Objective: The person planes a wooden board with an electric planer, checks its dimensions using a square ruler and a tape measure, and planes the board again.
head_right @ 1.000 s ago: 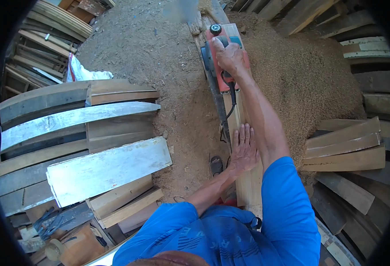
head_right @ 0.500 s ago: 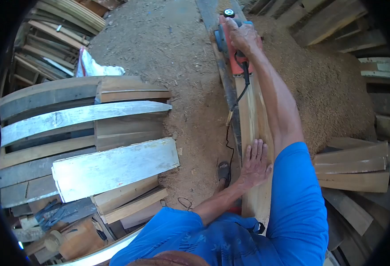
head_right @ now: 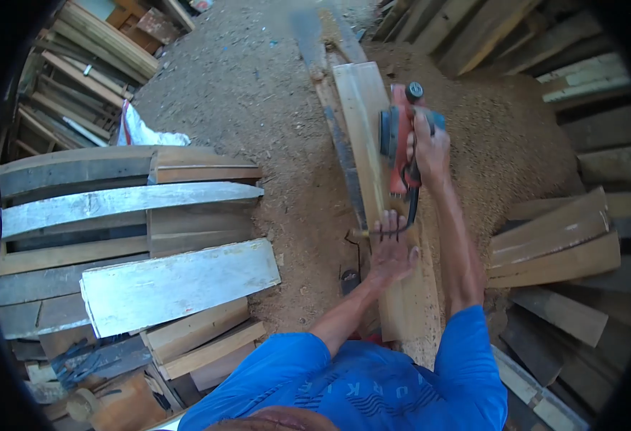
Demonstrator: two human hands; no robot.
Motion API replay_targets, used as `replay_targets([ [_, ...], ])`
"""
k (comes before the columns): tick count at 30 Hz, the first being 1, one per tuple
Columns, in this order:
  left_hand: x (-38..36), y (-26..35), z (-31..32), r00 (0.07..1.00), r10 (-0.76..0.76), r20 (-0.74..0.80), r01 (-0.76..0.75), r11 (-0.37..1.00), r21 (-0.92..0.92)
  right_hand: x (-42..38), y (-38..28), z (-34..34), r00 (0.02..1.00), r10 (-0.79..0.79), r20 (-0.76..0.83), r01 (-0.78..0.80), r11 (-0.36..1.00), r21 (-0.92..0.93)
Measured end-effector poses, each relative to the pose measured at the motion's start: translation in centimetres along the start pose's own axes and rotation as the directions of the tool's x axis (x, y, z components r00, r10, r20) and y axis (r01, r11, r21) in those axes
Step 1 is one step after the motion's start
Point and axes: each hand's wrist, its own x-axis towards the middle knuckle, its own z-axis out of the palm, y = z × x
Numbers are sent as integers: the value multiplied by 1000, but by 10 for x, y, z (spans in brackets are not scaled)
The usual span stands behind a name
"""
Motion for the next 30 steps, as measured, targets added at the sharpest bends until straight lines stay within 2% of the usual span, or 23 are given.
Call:
replay_targets([
  [4,-2,-3,17,988,54,-147,-48,998,47,-104,3,-59,987,28,-161,-23,999,31],
  [7,-25,-13,20,933,325,-155,-317,945,75,-171,7,-93,973,29,-228,-17,998,55],
  [9,-78,-13,18,839,538,83,-540,841,15,-216,10,-114,963,50,-265,-33,997,68],
  [11,-156,-14,10,643,696,320,-719,692,-59,-258,19,-137,959,86,-270,-82,996,24],
  [12,-194,-15,6,576,716,395,-714,676,-182,-277,26,-150,954,107,-279,-111,994,4],
  [14,-260,-17,-4,426,749,506,-648,644,-407,-322,38,-172,952,131,-276,-155,985,-69],
  [15,-276,-21,-7,496,600,627,-370,800,-472,-340,40,-181,949,144,-279,-180,978,-105],
  [16,-291,-28,-8,504,428,750,-56,883,-466,-356,42,-189,948,157,-277,-201,970,-138],
  [17,-299,-33,-5,455,252,854,253,883,-395,-370,45,-198,949,171,-263,-222,959,-175],
  [18,-308,-47,11,607,148,781,342,839,-424,-388,51,-207,951,183,-249,-237,949,-210],
  [19,-317,-68,37,726,26,687,414,781,-468,-406,54,-215,951,194,-239,-252,936,-246],
  [20,-326,-78,52,807,-111,580,473,710,-522,-423,54,-219,949,211,-235,-270,927,-259],
  [22,-298,-62,55,814,-272,512,566,568,-598,-453,53,-224,944,248,-218,-305,908,-288],
  [24,-269,-74,87,840,-317,440,538,593,-599,-478,53,-230,940,270,-211,-326,894,-308],
  [27,-228,-46,82,775,-378,506,629,528,-571,-511,65,-238,936,290,-201,-344,878,-332],
  [30,-217,-33,73,772,-382,509,624,607,-492,-536,73,-240,936,297,-191,-350,855,-384],
])
